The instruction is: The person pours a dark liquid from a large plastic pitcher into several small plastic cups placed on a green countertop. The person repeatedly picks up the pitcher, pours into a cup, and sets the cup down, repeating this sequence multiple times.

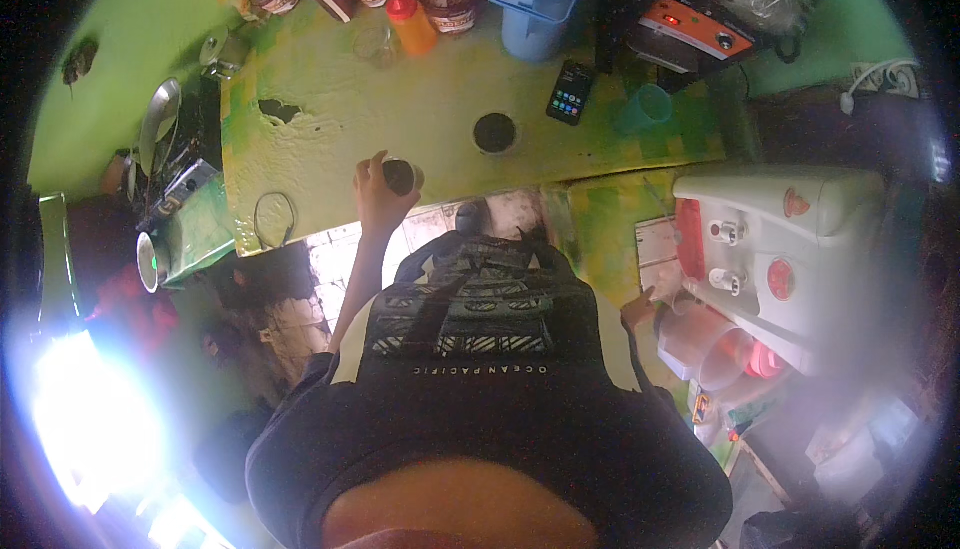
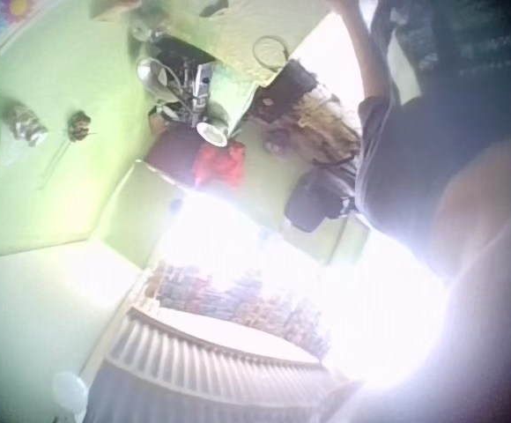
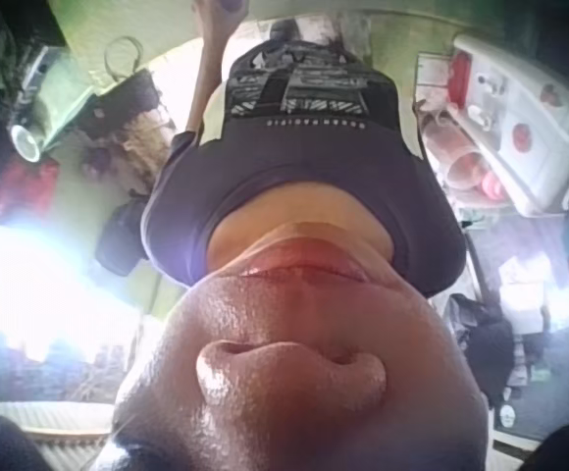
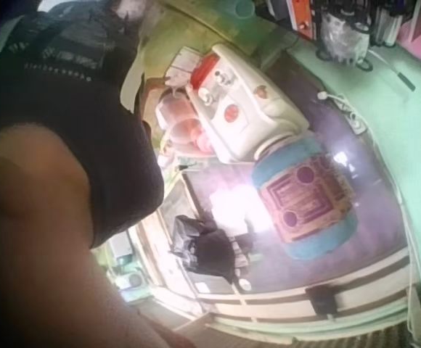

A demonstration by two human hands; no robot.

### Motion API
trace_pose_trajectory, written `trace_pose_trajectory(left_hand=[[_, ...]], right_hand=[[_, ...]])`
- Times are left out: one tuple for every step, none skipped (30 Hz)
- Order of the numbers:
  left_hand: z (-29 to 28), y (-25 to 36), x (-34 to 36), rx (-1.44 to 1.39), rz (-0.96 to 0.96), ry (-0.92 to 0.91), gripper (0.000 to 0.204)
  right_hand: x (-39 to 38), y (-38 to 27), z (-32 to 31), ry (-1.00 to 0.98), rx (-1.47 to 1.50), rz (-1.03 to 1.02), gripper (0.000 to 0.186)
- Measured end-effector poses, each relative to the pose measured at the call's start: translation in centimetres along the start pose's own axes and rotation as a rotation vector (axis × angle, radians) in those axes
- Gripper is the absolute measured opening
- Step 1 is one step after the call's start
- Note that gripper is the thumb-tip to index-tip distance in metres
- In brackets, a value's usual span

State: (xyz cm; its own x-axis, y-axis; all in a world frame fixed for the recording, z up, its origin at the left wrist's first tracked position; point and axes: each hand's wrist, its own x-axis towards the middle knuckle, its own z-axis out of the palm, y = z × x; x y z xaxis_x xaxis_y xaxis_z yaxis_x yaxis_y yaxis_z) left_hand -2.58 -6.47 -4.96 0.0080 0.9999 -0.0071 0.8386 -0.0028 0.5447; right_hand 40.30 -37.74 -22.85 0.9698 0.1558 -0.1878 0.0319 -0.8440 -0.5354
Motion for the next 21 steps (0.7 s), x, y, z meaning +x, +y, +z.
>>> trace_pose_trajectory(left_hand=[[-0.3,0.6,-0.2,-0.001,0.004,-0.011,0.072],[-0.6,1.1,-0.3,0.001,0.009,-0.021,0.072],[-1.0,1.6,-0.4,0.004,0.020,-0.028,0.072],[-1.3,2.0,-0.5,-0.006,0.021,-0.035,0.072],[-1.5,2.4,-0.6,-0.015,0.030,-0.038,0.071],[-1.6,2.8,-0.6,-0.025,0.046,-0.037,0.071],[-1.7,3.1,-0.7,-0.026,0.073,-0.029,0.071],[-1.8,3.5,-0.8,-0.026,0.106,-0.015,0.072],[-1.9,3.8,-1.0,-0.025,0.139,-0.003,0.072],[-2.0,4.1,-1.1,-0.028,0.159,-0.010,0.073],[-2.0,4.5,-1.3,-0.029,0.179,-0.018,0.073],[-2.1,4.8,-1.4,-0.030,0.190,-0.036,0.073],[-2.3,5.2,-1.5,-0.036,0.212,-0.052,0.072],[-2.5,5.6,-1.6,-0.043,0.224,-0.080,0.072],[-2.7,6.0,-1.7,-0.048,0.231,-0.112,0.071],[-2.9,6.5,-1.8,-0.061,0.256,-0.110,0.073],[-3.1,7.0,-2.0,-0.072,0.276,-0.114,0.074],[-3.4,7.5,-2.1,-0.082,0.292,-0.123,0.075],[-3.7,8.0,-2.1,-0.103,0.315,-0.135,0.076],[-4.0,8.4,-2.0,-0.124,0.333,-0.152,0.077],[-4.3,8.9,-2.1,-0.145,0.348,-0.169,0.078]], right_hand=[[-0.1,0.3,0.7,-0.042,0.015,0.044,0.046],[-0.3,0.2,1.5,-0.089,0.043,0.075,0.045],[-0.6,-0.3,2.2,-0.132,0.081,0.091,0.044],[-1.0,-1.3,3.0,-0.180,0.121,0.095,0.043],[-1.6,-2.7,3.9,-0.233,0.163,0.028,0.042],[-2.2,-4.8,4.8,-0.302,0.200,-0.081,0.041],[-3.3,-7.0,5.4,-0.361,0.237,-0.165,0.041],[-4.3,-9.5,5.4,-0.447,0.257,-0.394,0.037],[-5.6,-12.3,5.3,-0.526,0.278,-0.572,0.033],[-6.6,-15.2,4.9,-0.613,0.229,-0.705,0.035],[-7.8,-18.1,4.5,-0.695,0.228,-0.902,0.038],[-9.3,-21.0,4.5,-0.789,0.249,-0.914,0.041],[-10.7,-23.5,4.4,-0.880,0.334,-0.985,0.044],[-11.9,-25.7,3.9,-0.936,0.274,-1.045,0.050],[-13.0,-27.5,3.6,-0.991,0.258,-1.116,0.056],[-14.1,-29.0,3.6,-1.015,0.267,-1.157,0.062],[-15.2,-30.2,3.6,-1.038,0.308,-1.212,0.068],[-16.2,-31.3,3.7,-1.059,0.349,-1.269,0.073],[-17.0,-32.0,3.9,-1.064,0.386,-1.300,0.074],[-17.8,-32.6,4.1,-1.071,0.423,-1.331,0.075],[-18.5,-33.1,4.2,-1.079,0.459,-1.362,0.076]])
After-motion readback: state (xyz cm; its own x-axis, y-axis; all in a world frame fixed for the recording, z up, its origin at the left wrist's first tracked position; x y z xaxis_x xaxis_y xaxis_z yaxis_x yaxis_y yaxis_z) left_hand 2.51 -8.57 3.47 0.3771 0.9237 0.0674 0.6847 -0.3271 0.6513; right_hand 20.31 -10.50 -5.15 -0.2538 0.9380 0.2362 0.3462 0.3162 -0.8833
